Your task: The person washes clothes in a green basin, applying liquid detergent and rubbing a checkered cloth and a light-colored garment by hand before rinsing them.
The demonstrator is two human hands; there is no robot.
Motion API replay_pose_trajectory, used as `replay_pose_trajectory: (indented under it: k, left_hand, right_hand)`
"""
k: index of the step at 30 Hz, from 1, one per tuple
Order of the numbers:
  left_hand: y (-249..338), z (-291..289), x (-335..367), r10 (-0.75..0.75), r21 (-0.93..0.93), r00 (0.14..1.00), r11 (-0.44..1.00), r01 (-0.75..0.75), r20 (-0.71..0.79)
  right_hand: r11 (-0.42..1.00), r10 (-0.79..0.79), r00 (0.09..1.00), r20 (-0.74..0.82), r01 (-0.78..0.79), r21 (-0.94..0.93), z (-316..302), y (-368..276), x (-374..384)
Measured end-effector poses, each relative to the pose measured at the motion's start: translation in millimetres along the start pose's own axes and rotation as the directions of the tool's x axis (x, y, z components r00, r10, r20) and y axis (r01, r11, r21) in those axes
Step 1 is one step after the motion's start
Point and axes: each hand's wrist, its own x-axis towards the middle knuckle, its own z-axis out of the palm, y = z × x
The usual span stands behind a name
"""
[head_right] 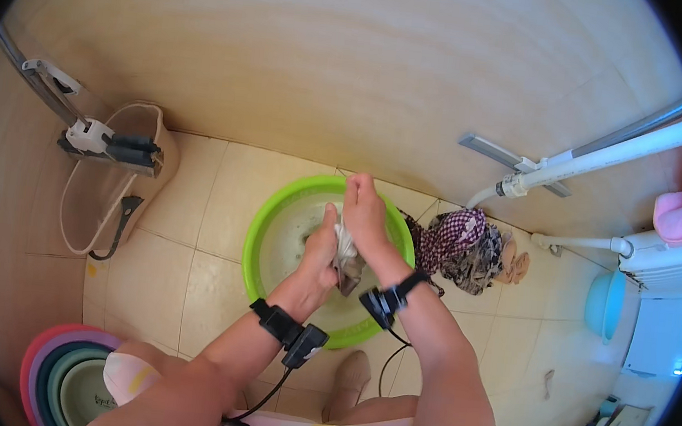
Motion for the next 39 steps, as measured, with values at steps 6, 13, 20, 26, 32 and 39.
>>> replay_pose_trajectory:
  k: [6,13,20,26,32,39]
  left_hand:
    - [-9,-80,42,0.4,0.12,0.829,0.871,-0.476,0.391]
    - [4,-58,3,0.203,-0.097,0.979,0.974,-0.203,-0.011]
    - [-40,-19,1,0.063,-0.101,0.997,0.993,-0.067,-0.044]
    - [-9,-35,0,0.23,0.065,0.973,0.971,-0.23,0.007]
    - [23,-34,8,0.102,0.086,0.966,0.988,-0.126,0.236]
    - [67,-49,-5,-0.045,0.857,0.909,0.355,-0.374,0.415]
  right_hand:
    - [0.952,-0.305,0.904,0.298,0.286,0.108,5,-70,-53]
    - [0.979,-0.186,0.95,0.251,0.158,0.126,1,-62,-58]
    - [0.997,-0.05,0.985,0.167,0.058,-0.042,-9,-19,-25]
    - [0.991,-0.071,0.949,0.307,0.102,-0.084,-2,-25,-59]
    - [0.819,0.144,0.774,0.616,-0.443,0.365,-57,28,-13]
    - [0.329,0.073,0.798,0.598,-0.585,0.741,-81,23,-11]
